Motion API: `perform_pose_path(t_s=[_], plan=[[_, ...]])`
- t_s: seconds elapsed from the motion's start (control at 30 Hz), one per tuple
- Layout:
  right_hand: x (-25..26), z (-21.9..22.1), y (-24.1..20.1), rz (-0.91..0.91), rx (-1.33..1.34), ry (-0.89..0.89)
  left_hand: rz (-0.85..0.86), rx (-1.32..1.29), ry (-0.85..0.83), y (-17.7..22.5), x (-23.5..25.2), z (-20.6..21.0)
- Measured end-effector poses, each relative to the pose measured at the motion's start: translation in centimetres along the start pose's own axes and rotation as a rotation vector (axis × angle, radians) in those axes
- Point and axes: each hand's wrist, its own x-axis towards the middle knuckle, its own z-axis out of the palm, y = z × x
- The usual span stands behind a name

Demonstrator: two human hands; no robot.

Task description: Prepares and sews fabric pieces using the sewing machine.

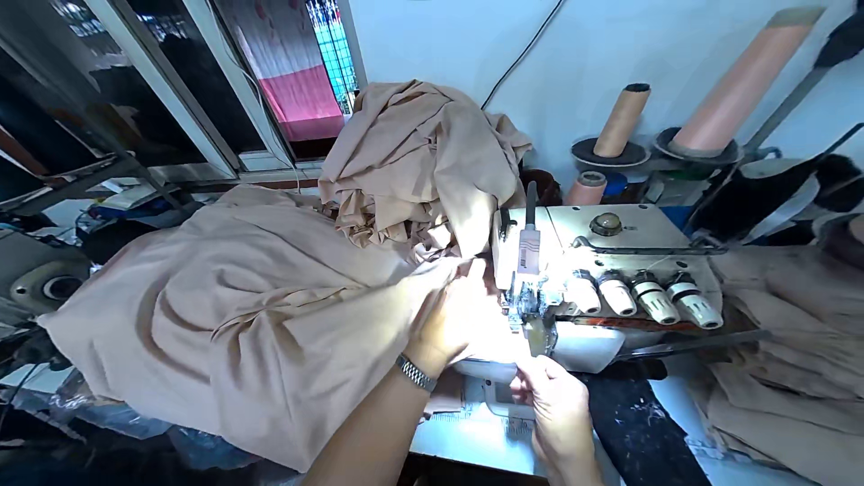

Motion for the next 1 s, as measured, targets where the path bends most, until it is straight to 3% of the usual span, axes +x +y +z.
perform_pose_path(t_s=[0.13,0.37,0.73,1.0], plan=[[0.1,0.0,0.4,-0.029,-0.024,-0.008,-0.098,0.033,0.103,-1.0,3.3,0.9],[-0.6,-0.1,0.6,-0.049,-0.065,0.005,-0.205,-0.560,0.234,-1.7,-0.3,1.2],[-2.9,-3.1,5.6,-0.348,-0.299,-0.204,-0.136,-0.669,0.381,-2.8,-0.7,2.7],[-2.7,-3.2,6.0,-0.407,-0.312,-0.232,-0.057,-0.585,0.398,-3.2,-2.3,3.0]])
